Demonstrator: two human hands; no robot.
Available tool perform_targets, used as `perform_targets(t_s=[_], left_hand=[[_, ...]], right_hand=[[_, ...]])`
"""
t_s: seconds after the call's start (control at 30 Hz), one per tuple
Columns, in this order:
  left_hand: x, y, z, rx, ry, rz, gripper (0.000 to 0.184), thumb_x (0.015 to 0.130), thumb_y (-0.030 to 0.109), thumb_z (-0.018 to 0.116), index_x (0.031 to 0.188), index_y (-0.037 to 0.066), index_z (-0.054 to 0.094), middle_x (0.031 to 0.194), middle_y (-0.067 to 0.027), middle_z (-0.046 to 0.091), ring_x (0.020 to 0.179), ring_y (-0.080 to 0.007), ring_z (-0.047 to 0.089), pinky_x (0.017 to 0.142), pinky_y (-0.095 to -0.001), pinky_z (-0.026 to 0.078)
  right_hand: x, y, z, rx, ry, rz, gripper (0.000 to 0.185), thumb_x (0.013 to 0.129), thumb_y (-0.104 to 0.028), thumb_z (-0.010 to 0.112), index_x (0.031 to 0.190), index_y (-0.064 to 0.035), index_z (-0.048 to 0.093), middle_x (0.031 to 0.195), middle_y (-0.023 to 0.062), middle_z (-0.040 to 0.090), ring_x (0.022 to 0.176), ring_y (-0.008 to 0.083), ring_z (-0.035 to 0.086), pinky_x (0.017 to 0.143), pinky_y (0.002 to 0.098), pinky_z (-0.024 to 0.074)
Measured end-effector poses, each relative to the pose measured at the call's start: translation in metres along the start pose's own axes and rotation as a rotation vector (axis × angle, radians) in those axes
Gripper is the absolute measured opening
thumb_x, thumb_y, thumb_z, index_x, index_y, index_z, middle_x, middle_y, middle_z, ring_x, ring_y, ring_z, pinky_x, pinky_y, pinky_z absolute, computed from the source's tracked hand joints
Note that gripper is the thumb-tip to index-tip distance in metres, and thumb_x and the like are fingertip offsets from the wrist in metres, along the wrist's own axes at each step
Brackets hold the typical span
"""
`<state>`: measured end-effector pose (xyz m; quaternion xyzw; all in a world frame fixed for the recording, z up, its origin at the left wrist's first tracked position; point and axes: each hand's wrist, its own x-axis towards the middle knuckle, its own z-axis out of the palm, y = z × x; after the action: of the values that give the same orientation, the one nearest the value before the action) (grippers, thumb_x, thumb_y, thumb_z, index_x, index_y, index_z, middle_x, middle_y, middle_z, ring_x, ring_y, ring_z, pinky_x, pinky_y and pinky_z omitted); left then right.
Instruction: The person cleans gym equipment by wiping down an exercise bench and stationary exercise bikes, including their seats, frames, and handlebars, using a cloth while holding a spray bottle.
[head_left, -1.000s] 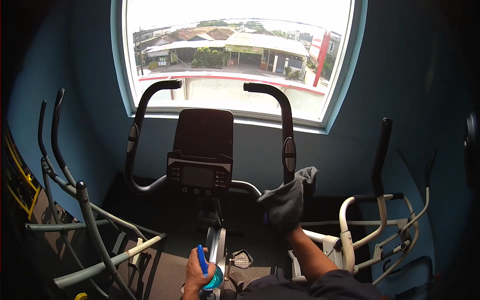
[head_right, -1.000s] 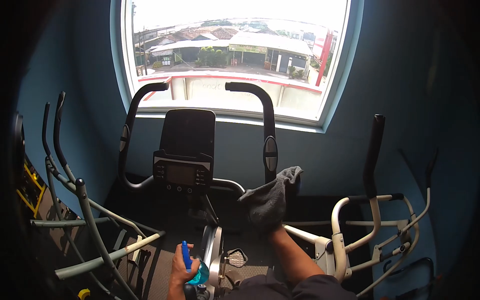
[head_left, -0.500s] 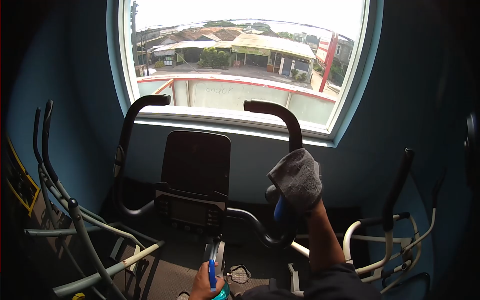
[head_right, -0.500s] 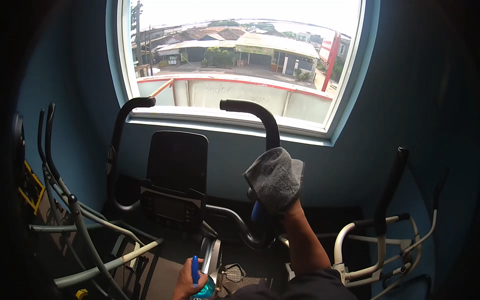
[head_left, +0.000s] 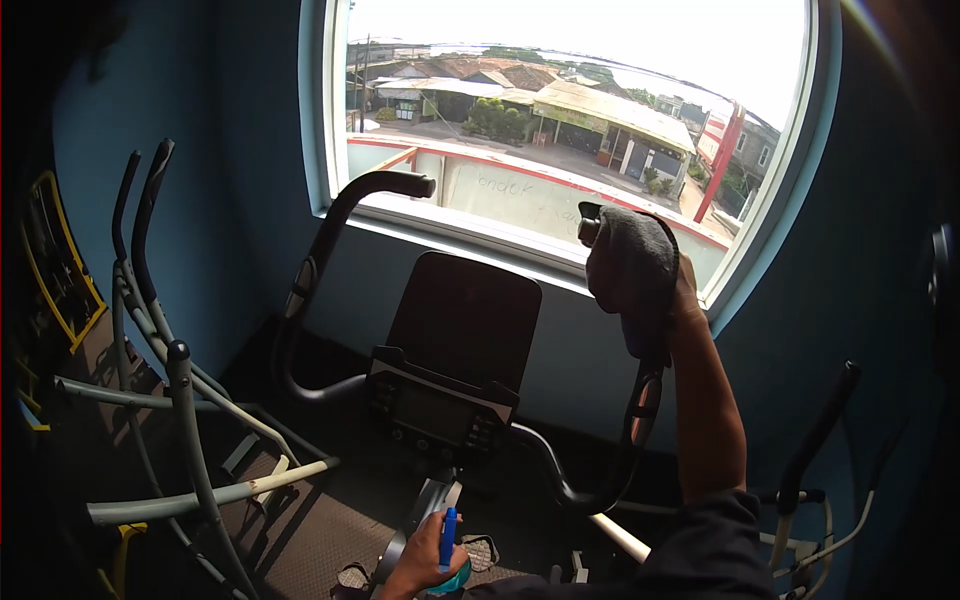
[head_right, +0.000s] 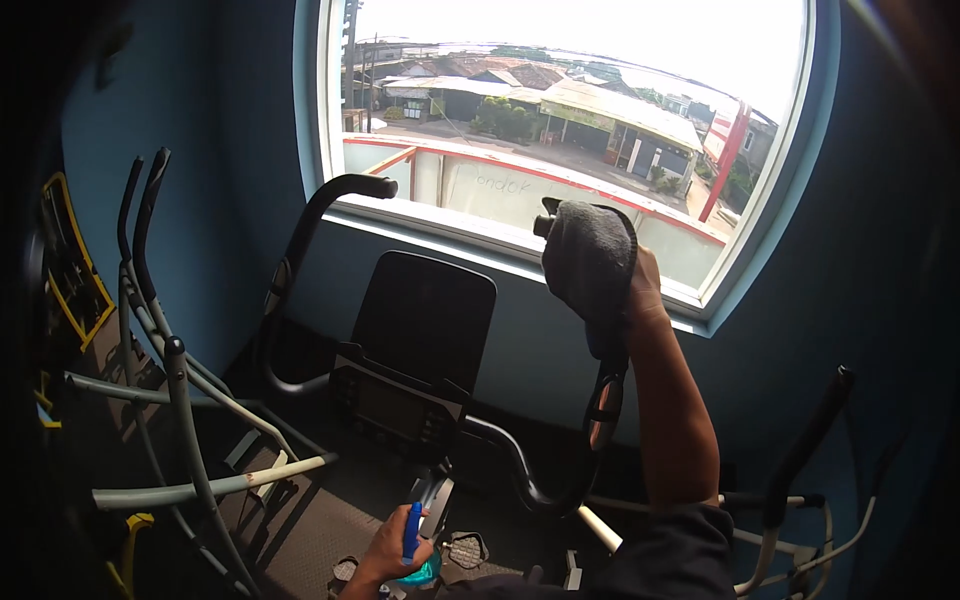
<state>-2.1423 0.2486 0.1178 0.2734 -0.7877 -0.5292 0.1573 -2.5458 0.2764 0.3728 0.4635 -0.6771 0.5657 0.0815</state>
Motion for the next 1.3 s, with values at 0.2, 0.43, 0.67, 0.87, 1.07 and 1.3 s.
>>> perform_targets(t_s=[0.2, 0.43, 0.67, 0.87, 1.07, 1.3], left_hand=[[-0.021, -0.013, -0.005, 0.009, 0.075, 0.128, 0.058, 0.074, 0.021, 0.064, 0.123, -0.003, 0.045, 0.112, -0.0224, 0.058, 0.097, -0.0393, 0.062, 0.085, -0.0429, 0.050], [-0.042, 0.012, -0.024, -0.018, 0.038, -0.022, 0.057, 0.075, 0.021, 0.062, 0.124, -0.003, 0.045, 0.112, -0.0236, 0.058, 0.100, -0.0396, 0.061, 0.087, -0.0433, 0.049], [-0.093, -0.007, -0.036, -0.027, 0.124, -0.105, 0.057, 0.075, 0.022, 0.062, 0.124, -0.004, 0.045, 0.107, -0.0267, 0.059, 0.098, -0.0416, 0.062, 0.086, -0.0454, 0.049], [-0.124, -0.034, -0.042, -0.019, 0.290, 0.001, 0.057, 0.074, 0.021, 0.061, 0.123, -0.004, 0.045, 0.104, -0.0279, 0.059, 0.096, -0.0433, 0.061, 0.086, -0.0474, 0.049], [-0.140, -0.040, -0.048, 0.025, 0.276, -0.074, 0.058, 0.073, 0.021, 0.062, 0.120, -0.008, 0.045, 0.101, -0.0301, 0.059, 0.094, -0.0473, 0.060, 0.085, -0.0499, 0.048], [-0.152, -0.048, -0.043, -0.036, 0.346, -0.113, 0.053, 0.073, 0.023, 0.064, 0.119, 0.000, 0.050, 0.101, -0.0248, 0.062, 0.091, -0.0422, 0.063, 0.081, -0.0462, 0.050]], right_hand=[[0.036, -0.005, 0.013, -0.798, -0.105, -0.426, 0.025, 0.073, -0.028, 0.072, 0.085, -0.0074, 0.068, 0.071, 0.0119, 0.065, 0.060, 0.0196, 0.064, 0.058, 0.0341, 0.0498], [0.055, -0.023, 0.091, 0.096, -0.601, -0.344, 0.025, 0.079, -0.022, 0.071, 0.100, -0.0073, 0.070, 0.091, 0.0083, 0.069, 0.083, 0.0201, 0.065, 0.079, 0.0331, 0.0531], [0.029, -0.083, 0.045, 0.035, -0.646, -0.336, 0.041, 0.076, -0.010, 0.069, 0.116, -0.0030, 0.062, 0.111, 0.0086, 0.062, 0.101, 0.0171, 0.059, 0.088, 0.0328, 0.0500], [-0.039, -0.052, 0.126, -0.973, -0.642, -0.436, 0.054, 0.084, -0.024, 0.058, 0.137, -0.0139, 0.052, 0.152, 0.0233, 0.028, 0.146, 0.0355, 0.017, 0.118, 0.0473, 0.0120], [-0.030, -0.091, 0.194, -0.811, -0.714, -0.602, 0.046, 0.080, -0.028, 0.062, 0.125, -0.0174, 0.064, 0.153, 0.0192, 0.032, 0.148, 0.0309, 0.015, 0.121, 0.0489, 0.0023], [-0.040, -0.101, 0.147, -0.584, -1.078, -0.553, 0.032, 0.072, 0.000, 0.058, 0.100, -0.0093, 0.070, 0.141, 0.0127, 0.051, 0.143, 0.0289, 0.030, 0.120, 0.0531, 0.0126]])
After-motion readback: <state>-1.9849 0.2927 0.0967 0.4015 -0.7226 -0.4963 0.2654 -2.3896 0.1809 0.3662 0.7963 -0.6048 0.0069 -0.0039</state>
